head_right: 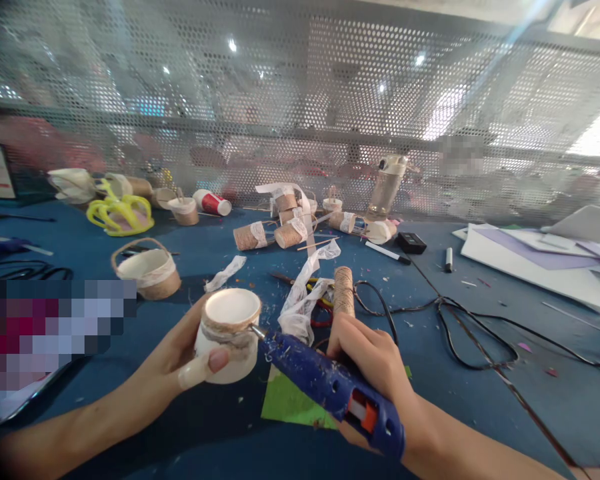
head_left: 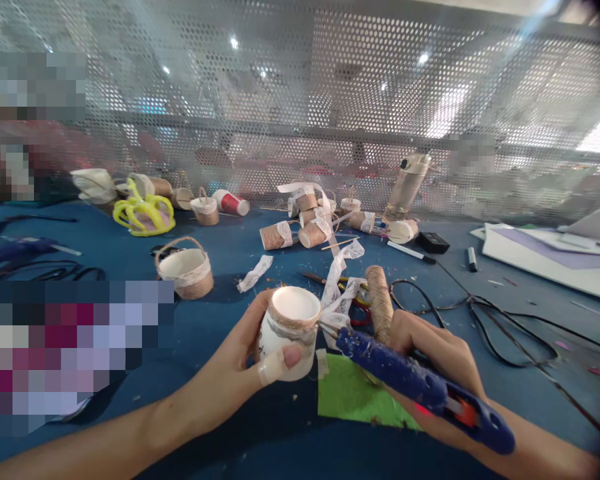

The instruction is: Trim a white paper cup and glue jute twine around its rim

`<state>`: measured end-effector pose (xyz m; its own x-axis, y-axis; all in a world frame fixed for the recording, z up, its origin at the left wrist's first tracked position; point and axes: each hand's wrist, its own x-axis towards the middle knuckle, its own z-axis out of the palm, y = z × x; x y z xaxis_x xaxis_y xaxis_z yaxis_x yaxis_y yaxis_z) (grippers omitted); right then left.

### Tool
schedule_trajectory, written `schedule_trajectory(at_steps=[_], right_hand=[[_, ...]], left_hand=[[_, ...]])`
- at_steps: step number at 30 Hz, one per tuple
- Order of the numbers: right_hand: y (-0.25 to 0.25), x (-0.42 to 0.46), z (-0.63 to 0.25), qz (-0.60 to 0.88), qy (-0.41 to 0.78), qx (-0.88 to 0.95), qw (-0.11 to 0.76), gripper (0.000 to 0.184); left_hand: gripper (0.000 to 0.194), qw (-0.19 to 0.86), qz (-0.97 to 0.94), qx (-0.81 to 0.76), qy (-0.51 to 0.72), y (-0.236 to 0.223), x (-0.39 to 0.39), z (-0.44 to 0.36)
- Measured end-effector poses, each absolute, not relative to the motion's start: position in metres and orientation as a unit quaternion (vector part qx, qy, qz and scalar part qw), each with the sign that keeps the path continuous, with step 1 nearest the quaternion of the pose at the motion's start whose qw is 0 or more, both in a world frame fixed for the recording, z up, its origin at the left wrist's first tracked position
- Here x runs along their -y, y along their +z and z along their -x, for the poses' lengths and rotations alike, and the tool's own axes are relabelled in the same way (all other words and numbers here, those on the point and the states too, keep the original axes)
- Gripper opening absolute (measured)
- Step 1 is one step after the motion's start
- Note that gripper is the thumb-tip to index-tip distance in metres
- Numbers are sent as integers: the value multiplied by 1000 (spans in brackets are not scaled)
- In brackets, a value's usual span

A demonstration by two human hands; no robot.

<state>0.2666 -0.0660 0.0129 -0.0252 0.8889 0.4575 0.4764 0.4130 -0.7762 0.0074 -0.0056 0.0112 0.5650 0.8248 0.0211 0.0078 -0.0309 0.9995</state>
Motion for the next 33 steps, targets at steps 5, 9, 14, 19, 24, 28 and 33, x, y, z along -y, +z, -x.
schedule_trajectory(at_steps=[5, 9, 14, 19, 24, 28, 33], right_hand=[[9, 65, -268, 509, 197, 692, 472, 29], [8, 67, -269, 500, 196, 707, 460, 30], [6, 67, -267, 511, 203, 674, 493, 32], [1, 66, -269, 514, 186, 675, 496, 38], [2, 65, -272, 489, 170, 721, 460, 34], [8, 68, -272, 484, 165, 730, 454, 31], [16, 73, -270, 473, 160, 736, 458, 30]], left_hand=[[51, 624, -631, -327, 326, 11, 4, -8], [49, 624, -636, -318, 324, 11, 6, -8], [47, 623, -641, -312, 322, 13, 6, -9], [52, 646, -611, -319, 328, 12, 4, -9], [46, 639, -624, -330, 305, 15, 5, -11], [49, 652, -594, -345, 322, 19, 7, -12], [57, 668, -590, -324, 318, 17, 5, -10]])
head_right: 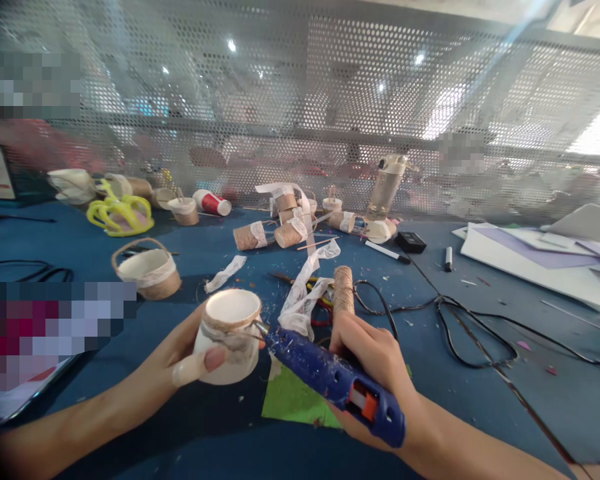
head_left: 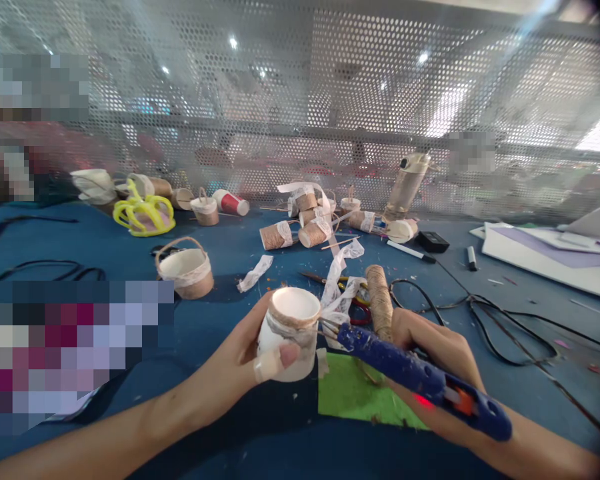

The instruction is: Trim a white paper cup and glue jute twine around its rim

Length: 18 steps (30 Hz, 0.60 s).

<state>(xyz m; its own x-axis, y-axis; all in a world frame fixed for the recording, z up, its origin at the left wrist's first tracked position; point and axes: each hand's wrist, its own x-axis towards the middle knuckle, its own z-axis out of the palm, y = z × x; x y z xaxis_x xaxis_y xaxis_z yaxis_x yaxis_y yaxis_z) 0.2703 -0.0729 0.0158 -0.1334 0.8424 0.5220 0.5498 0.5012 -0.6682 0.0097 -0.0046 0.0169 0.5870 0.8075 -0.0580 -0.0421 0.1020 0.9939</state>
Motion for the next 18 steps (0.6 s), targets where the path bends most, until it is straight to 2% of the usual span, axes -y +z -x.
schedule_trajectory(at_steps=[18], right_hand=[[10, 73, -270, 471, 191, 741, 440, 29]], left_hand=[[60, 701, -586, -287, 287, 7, -4, -2]])
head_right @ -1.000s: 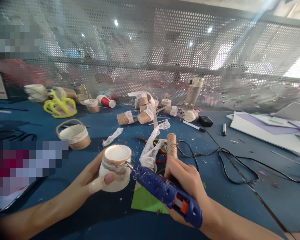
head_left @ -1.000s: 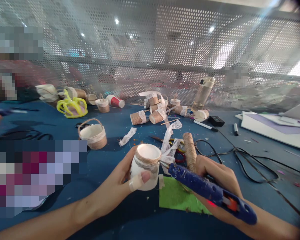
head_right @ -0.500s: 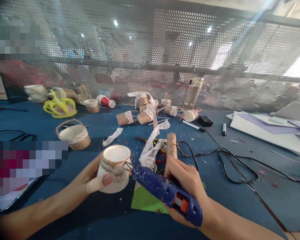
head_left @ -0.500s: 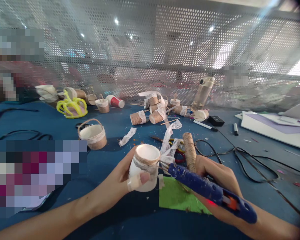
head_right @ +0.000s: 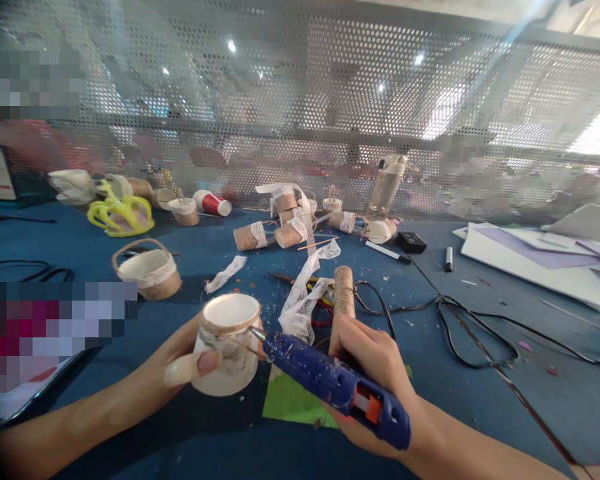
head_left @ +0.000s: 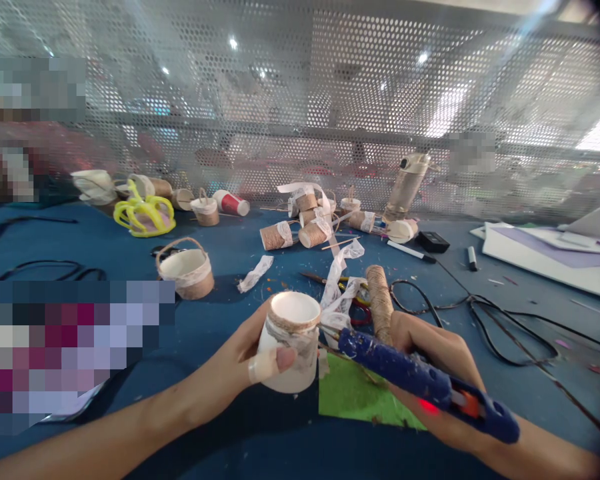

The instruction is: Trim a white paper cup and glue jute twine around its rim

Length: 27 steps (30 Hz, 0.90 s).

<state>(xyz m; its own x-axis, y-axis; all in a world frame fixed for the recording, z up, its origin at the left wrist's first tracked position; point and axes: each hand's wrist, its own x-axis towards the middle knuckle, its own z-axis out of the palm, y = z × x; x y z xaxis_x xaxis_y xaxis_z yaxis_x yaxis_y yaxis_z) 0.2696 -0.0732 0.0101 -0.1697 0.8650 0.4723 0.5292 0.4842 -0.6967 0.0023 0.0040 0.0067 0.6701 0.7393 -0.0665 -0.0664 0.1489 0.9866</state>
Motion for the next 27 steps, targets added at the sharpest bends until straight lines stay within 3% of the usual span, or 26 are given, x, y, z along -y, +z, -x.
schedule_trajectory(at_steps=[27], right_hand=[[7, 67, -268, 484, 299, 670, 478, 26]], left_hand=[[54, 779, -531, -221, 251, 13, -1, -2]])
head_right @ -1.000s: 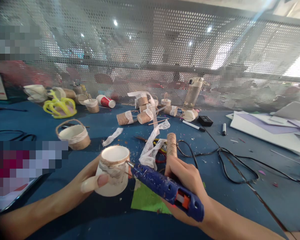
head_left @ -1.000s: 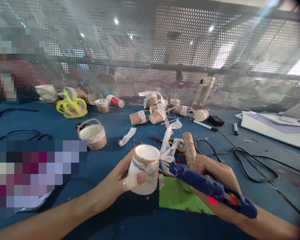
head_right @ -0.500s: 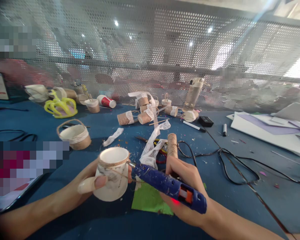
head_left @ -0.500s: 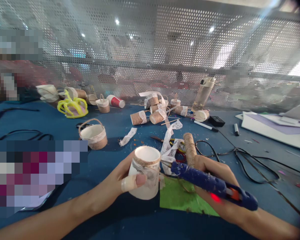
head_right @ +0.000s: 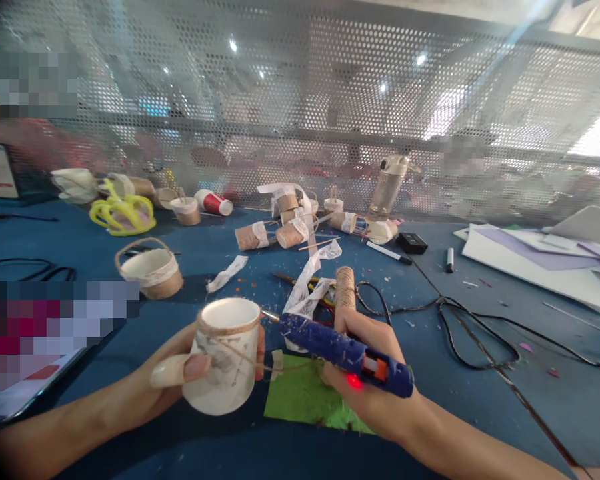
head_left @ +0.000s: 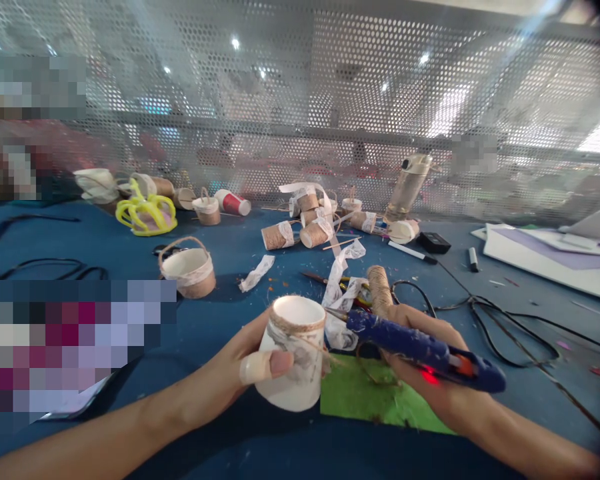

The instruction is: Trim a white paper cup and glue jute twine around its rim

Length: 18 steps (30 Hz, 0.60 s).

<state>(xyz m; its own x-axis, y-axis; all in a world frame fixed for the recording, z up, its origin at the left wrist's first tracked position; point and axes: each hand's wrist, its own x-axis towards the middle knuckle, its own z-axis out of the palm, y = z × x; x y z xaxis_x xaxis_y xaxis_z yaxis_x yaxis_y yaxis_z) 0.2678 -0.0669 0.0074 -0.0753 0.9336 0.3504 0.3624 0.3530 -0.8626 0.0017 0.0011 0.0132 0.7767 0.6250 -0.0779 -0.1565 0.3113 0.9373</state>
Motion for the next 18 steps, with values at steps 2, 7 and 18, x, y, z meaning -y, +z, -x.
schedule_trajectory(at_steps=[2, 7, 18], right_hand=[[8, 68, -266, 475, 292, 662, 500, 21], [6, 67, -260, 463, 279, 629, 560, 18], [9, 71, -246, 395, 326, 675, 531, 39]], left_hand=[[53, 769, -544, -231, 243, 13, 0, -1], [52, 755, -565, -238, 233, 10, 1, -4], [43, 717, -578, -298, 252, 19, 7, -23]])
